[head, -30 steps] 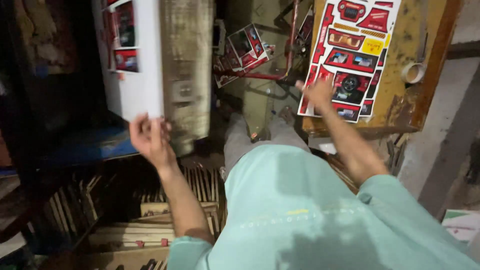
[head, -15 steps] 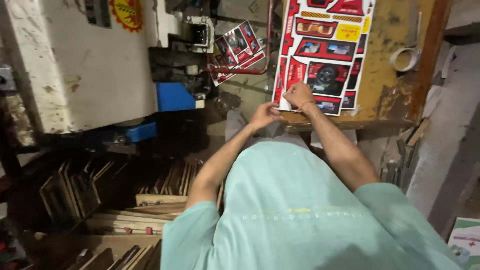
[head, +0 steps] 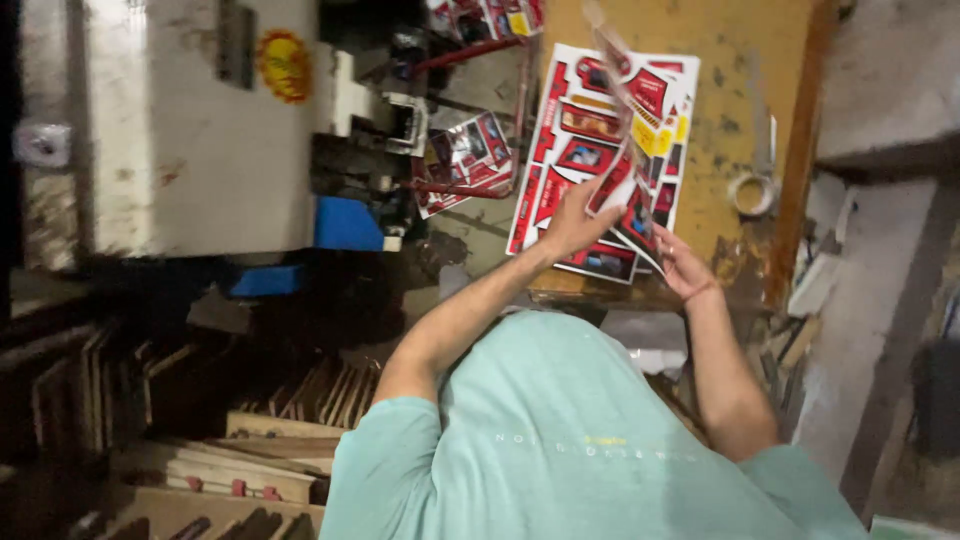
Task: Manually loading and aligning sticker sheets for a printing or pressing task.
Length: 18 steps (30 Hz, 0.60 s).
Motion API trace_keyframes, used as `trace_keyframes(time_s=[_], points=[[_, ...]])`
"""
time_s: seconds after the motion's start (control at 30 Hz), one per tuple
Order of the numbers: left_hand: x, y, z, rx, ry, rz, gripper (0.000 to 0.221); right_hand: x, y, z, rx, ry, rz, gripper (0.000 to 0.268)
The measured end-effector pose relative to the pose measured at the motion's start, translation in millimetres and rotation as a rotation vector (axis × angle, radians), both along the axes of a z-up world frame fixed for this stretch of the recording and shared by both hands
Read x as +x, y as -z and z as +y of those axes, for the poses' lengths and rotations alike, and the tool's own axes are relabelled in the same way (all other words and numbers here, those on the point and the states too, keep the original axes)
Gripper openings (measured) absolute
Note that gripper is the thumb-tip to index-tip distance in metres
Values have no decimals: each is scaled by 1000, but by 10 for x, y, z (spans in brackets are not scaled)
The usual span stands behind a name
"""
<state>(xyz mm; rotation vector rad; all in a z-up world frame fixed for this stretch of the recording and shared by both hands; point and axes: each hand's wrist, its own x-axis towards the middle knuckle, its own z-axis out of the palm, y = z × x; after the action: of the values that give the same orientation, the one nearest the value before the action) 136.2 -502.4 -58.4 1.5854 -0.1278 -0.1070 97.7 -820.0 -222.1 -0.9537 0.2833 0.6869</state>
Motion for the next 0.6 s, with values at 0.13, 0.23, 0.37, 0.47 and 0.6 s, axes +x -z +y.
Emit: trace_keyframes(time_s=[0.13,0.23,0.37,0.47,0.6], points=[[-106,-333,923,-113,-78,-96,46,251,-965,1062,197,-26,16,69],[-333,-648,1921,195,-368,-169,42,486,-1549,1878,132,-76,-12,68],[-621,-618,3114,106,-634,-32,31,811,-1601,2860,-68,-113,-174,60],[-663,36,3986,58,-765,89,27,981,-1580,3814,-246,-126,-274,56],[-480,1135,4772,66,-903,382,27,1106,-1366,5019,-542,-149,-280,48]])
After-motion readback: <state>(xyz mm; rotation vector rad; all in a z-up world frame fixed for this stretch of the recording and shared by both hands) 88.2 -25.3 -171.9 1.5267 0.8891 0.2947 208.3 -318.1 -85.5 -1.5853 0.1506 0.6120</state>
